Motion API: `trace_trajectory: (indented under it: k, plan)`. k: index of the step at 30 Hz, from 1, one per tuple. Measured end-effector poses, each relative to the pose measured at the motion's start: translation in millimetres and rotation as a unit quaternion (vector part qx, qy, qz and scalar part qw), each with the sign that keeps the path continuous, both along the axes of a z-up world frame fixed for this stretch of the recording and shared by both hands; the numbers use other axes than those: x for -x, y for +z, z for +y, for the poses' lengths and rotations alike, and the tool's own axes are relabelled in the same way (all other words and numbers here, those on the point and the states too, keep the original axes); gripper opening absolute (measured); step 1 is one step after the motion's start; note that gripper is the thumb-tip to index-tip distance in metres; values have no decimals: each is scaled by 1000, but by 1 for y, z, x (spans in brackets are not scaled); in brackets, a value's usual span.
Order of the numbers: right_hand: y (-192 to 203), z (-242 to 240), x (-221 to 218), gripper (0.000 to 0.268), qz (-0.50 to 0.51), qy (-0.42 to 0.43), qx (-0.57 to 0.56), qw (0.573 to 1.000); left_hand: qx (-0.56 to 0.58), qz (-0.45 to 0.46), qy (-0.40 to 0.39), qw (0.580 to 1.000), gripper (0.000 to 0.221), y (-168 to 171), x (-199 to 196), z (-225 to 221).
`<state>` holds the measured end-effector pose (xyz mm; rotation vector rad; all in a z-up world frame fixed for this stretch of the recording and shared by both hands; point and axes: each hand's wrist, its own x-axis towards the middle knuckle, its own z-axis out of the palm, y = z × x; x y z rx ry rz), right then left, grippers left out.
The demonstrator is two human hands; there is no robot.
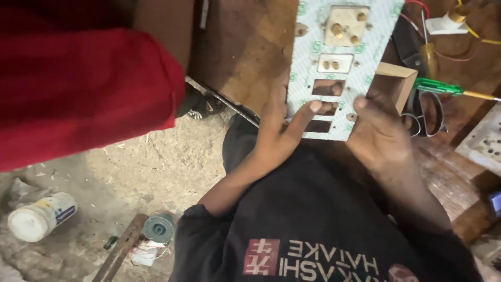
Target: The person holds a light switch faceplate and presses and seats switch and socket components into its cutouts, aligning each part by hand while working over a wooden frame on the workbench. They pick up small white switch parts from the table and fit them one at a time into the plate openings.
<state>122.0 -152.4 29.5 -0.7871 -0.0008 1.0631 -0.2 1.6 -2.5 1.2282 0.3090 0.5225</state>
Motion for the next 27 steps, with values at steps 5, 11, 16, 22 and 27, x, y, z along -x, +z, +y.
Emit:
trace_trajectory:
  k: [5, 11, 16, 22, 27]
  plan:
    - [-3, -2, -11, 34, 12, -27, 82, 996, 280, -45, -156, 946, 50, -9, -10, 9]
    - [-1, -2, -1, 27, -161, -29, 156, 974, 213, 57, -199, 955, 36, -29, -8, 9]
    - [-6, -7, 2, 12, -307, -65, 144, 939, 248, 34, -180, 951, 34, -12, -14, 10]
    - [7, 4, -1, 21, -525, -30, 231, 819, 276, 65, -159, 946, 35, -21, -7, 5]
    - [11, 9, -11, 22, -521, -40, 201, 829, 317, 8, -135, 939, 43, -25, -8, 5]
